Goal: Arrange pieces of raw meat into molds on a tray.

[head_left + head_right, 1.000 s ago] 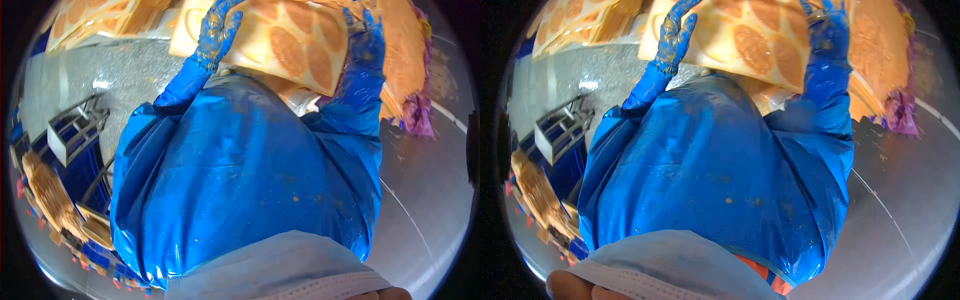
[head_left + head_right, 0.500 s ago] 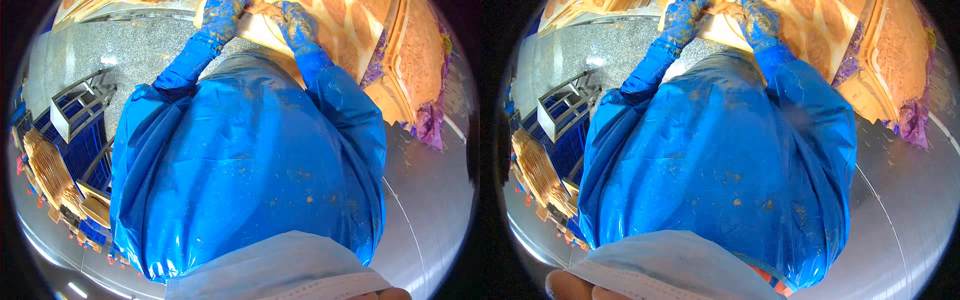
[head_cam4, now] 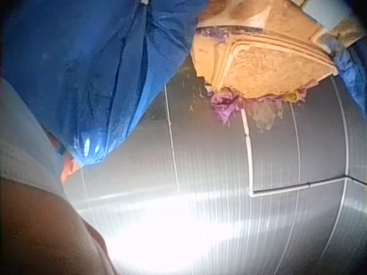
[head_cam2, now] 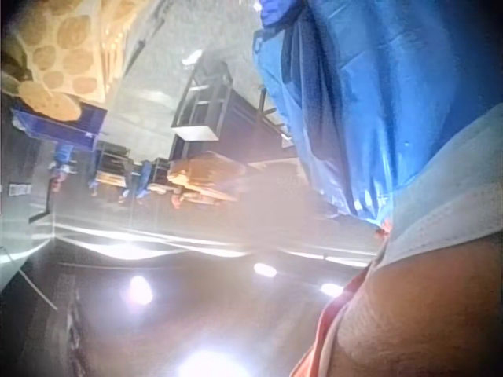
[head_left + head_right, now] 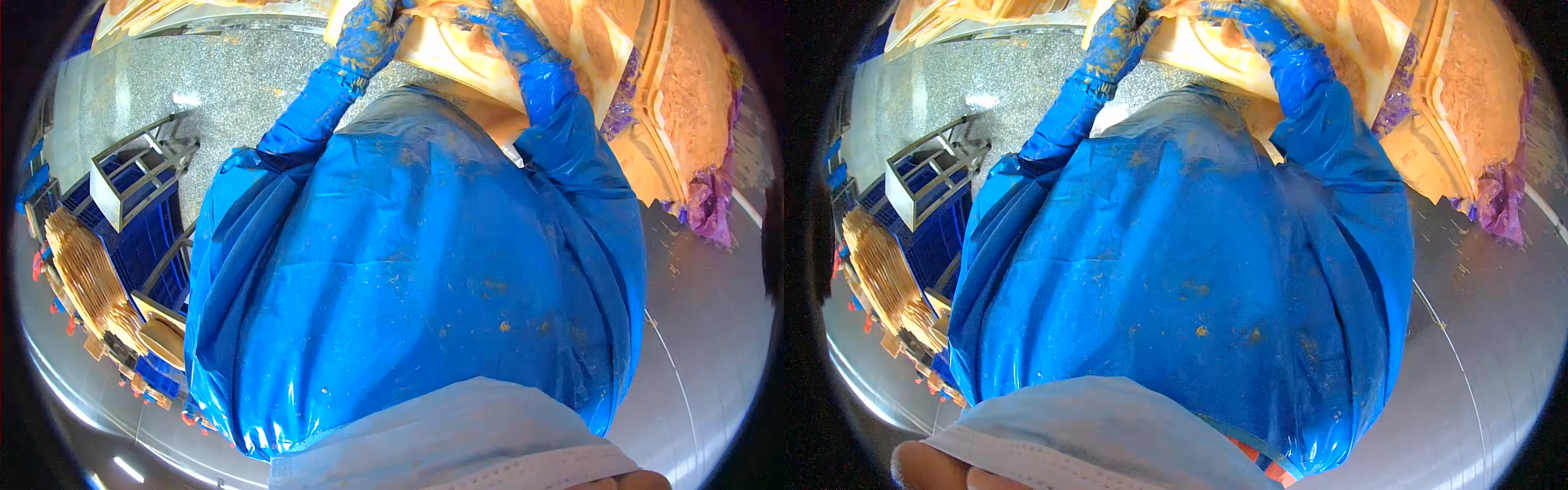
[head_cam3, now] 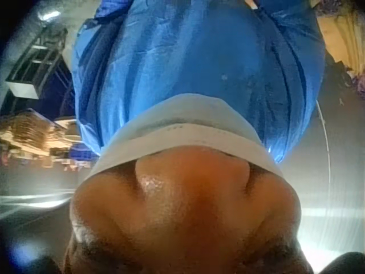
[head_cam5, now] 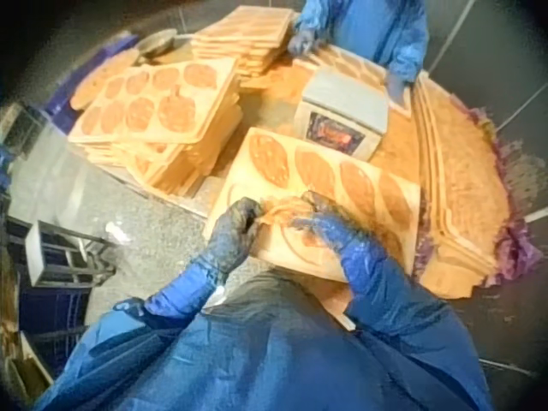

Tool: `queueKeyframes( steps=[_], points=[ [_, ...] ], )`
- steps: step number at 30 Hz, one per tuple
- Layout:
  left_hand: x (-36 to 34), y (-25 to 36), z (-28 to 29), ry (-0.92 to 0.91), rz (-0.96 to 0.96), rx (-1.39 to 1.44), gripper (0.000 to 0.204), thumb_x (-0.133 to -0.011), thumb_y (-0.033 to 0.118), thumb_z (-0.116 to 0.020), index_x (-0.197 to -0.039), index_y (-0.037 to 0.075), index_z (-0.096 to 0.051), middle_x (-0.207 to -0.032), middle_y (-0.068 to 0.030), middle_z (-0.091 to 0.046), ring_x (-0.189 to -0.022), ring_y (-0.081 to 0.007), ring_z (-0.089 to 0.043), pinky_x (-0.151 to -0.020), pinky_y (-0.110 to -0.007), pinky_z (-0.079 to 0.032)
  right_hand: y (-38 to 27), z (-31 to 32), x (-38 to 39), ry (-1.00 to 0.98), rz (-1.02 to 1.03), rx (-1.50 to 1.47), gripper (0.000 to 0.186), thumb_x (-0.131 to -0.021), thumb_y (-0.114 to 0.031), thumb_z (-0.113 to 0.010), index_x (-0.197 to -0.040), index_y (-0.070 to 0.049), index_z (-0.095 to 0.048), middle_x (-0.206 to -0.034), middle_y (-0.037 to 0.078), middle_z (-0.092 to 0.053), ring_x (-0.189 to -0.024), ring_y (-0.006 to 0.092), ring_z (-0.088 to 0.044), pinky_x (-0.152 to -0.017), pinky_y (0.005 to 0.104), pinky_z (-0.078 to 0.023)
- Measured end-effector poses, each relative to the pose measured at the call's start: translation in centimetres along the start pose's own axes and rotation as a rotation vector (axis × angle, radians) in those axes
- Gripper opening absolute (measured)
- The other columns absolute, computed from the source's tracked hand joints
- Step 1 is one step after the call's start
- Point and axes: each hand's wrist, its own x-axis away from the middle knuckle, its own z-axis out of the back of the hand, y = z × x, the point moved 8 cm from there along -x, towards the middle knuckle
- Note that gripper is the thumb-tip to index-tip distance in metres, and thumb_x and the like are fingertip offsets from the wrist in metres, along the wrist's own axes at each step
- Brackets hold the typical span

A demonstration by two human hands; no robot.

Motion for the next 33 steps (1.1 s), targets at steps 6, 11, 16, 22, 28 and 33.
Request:
queueKeyframes(
  steps=[6,11,16,22,28,33],
  points=[
    [3.2,3.7,-2.2,-0.042,0.013,0.121,0.016,-0.094,0.008,-0.068,-0.109,0.009,-0.061,-0.099,-0.0099,-0.065,-0.088,-0.0258,-0.067,-0.082,-0.038,-0.055,2.4,3.3,-7.9,-0.187,0.284,-0.400,0.047,-0.095,-0.011,-0.066,-0.140,-0.003,-0.054,-0.125,0.010,-0.066,-0.106,0.0191,-0.066,-0.086,0.0309,-0.056],
    [1.8,6.9,-5.1,-0.315,-0.193,-0.065,0.033,-0.097,0.023,-0.066,-0.129,0.016,-0.061,-0.111,-0.0138,-0.069,-0.100,-0.0339,-0.068,-0.089,-0.043,-0.055,-0.2,8.7,-7.3,0.116,0.732,0.001,0.041,-0.101,-0.016,-0.059,-0.139,-0.002,-0.057,-0.128,0.014,-0.066,-0.109,0.0218,-0.066,-0.090,0.0336,-0.056],
    [-2.6,0.1,-7.4,-0.338,-0.430,-0.265,0.026,-0.094,0.015,-0.060,-0.118,0.009,-0.066,-0.111,-0.0150,-0.069,-0.098,-0.0373,-0.065,-0.092,-0.047,-0.051,-1.1,-2.0,-0.1,0.104,0.620,1.502,0.027,-0.101,-0.018,-0.057,-0.123,-0.006,-0.066,-0.115,0.014,-0.069,-0.102,0.0267,-0.067,-0.088,0.0386,-0.055],
    [-3.3,3.0,-7.1,-0.292,-0.648,-0.439,0.048,-0.092,0.024,-0.058,-0.138,0.012,-0.061,-0.147,-0.0145,-0.055,-0.143,-0.0411,-0.042,-0.119,-0.058,-0.029,-0.1,1.9,7.0,0.301,0.704,1.165,0.030,-0.096,-0.026,-0.062,-0.122,-0.013,-0.067,-0.107,0.013,-0.070,-0.099,0.0368,-0.064,-0.089,0.0513,-0.050],
    [-2.1,0.7,-9.8,-0.480,-0.588,-0.609,0.069,-0.095,0.030,-0.052,-0.159,0.009,-0.035,-0.167,-0.0163,-0.030,-0.153,-0.0441,-0.022,-0.124,-0.056,-0.019,1.2,-1.6,8.5,0.175,0.814,1.068,0.031,-0.094,-0.030,-0.065,-0.122,-0.015,-0.068,-0.120,0.009,-0.068,-0.109,0.0331,-0.062,-0.094,0.0480,-0.049],
    [-2.5,2.9,-10.3,-0.327,-0.416,-0.565,0.069,-0.098,0.030,-0.051,-0.160,0.007,-0.032,-0.166,-0.0190,-0.029,-0.152,-0.0456,-0.024,-0.124,-0.058,-0.019,1.5,3.2,11.4,0.293,0.864,1.026,0.029,-0.091,-0.032,-0.068,-0.115,-0.015,-0.068,-0.114,0.007,-0.067,-0.105,0.0324,-0.062,-0.089,0.0471,-0.049]
  ],
)
